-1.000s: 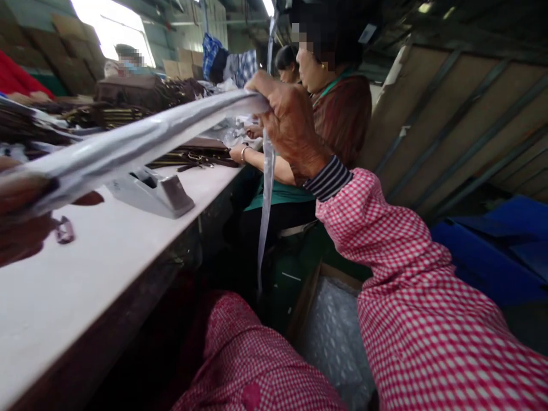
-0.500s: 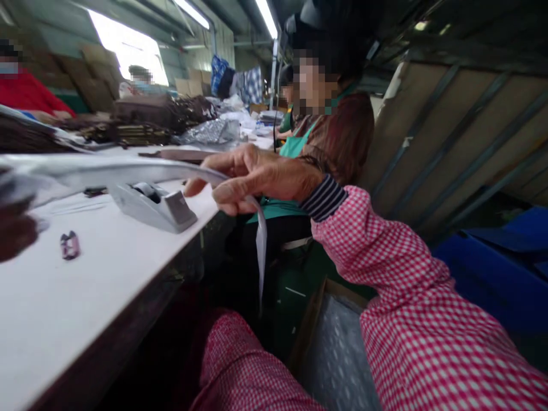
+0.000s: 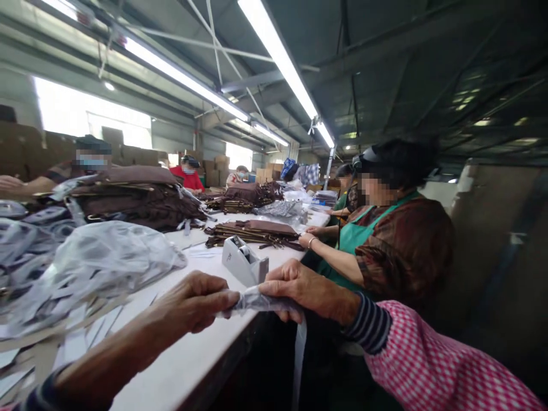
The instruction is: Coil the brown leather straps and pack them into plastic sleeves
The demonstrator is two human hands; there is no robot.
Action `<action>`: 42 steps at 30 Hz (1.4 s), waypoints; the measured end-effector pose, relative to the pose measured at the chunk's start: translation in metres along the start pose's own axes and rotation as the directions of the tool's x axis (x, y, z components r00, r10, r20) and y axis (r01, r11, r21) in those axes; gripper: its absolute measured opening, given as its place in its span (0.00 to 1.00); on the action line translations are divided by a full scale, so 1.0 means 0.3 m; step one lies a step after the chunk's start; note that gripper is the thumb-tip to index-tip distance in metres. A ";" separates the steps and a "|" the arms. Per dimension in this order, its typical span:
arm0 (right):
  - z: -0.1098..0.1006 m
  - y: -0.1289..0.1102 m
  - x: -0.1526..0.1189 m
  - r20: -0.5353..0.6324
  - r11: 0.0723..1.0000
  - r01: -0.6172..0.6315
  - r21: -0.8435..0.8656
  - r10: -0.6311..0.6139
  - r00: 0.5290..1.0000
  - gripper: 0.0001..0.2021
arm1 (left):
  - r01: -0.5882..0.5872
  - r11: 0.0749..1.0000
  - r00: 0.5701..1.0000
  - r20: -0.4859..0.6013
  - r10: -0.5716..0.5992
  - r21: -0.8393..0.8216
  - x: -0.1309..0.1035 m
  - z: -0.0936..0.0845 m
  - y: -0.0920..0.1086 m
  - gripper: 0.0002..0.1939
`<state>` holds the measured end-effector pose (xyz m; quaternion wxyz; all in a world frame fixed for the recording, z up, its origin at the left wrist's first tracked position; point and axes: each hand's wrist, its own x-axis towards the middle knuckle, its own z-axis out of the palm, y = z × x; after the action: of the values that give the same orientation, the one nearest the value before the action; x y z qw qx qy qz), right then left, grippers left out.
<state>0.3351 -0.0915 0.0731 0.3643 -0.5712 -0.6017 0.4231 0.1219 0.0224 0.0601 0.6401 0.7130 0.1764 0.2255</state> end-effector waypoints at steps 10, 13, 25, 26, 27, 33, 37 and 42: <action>0.001 -0.081 0.058 -0.017 0.964 0.137 -0.226 -0.145 0.989 0.23 | 0.077 0.991 0.967 0.234 -0.101 0.112 -0.061 -0.154 -0.094 0.25; 0.001 -0.087 0.069 0.044 0.960 0.138 -0.245 -0.131 0.990 0.23 | 0.029 0.999 0.960 0.277 -0.040 0.044 -0.075 -0.154 -0.106 0.22; -0.054 -0.076 0.080 0.240 0.981 0.118 -0.151 -0.080 0.968 0.30 | 0.212 0.953 0.918 0.379 -0.119 -0.216 -0.090 -0.072 -0.223 0.17; -0.063 -0.075 0.078 0.200 0.982 0.136 -0.130 -0.108 0.974 0.28 | 0.218 0.947 0.914 0.389 -0.114 -0.234 -0.093 -0.057 -0.223 0.18; -0.070 -0.073 0.078 0.158 0.982 0.156 -0.109 -0.138 0.978 0.25 | 0.224 0.941 0.911 0.396 -0.110 -0.253 -0.096 -0.042 -0.223 0.18; -0.033 0.027 0.134 -0.146 0.964 0.267 -0.007 -0.265 0.953 0.15 | 0.135 0.904 0.972 0.232 -0.041 -0.405 -0.105 0.015 -0.148 0.16; 0.178 0.199 0.180 -0.216 0.927 0.282 0.247 -0.231 0.949 0.20 | -0.132 0.887 0.989 0.002 0.148 -0.443 -0.085 0.018 -0.039 0.14; 0.438 0.305 0.119 0.049 0.801 0.050 0.597 -0.099 0.994 0.28 | -0.391 0.919 0.867 -0.353 0.353 -0.041 -0.029 -0.008 -0.111 0.13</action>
<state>0.2458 -0.0692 -0.0627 0.5177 -0.3874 -0.4743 0.5974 0.1145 0.0236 0.0264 0.5832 0.6474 0.1299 0.4731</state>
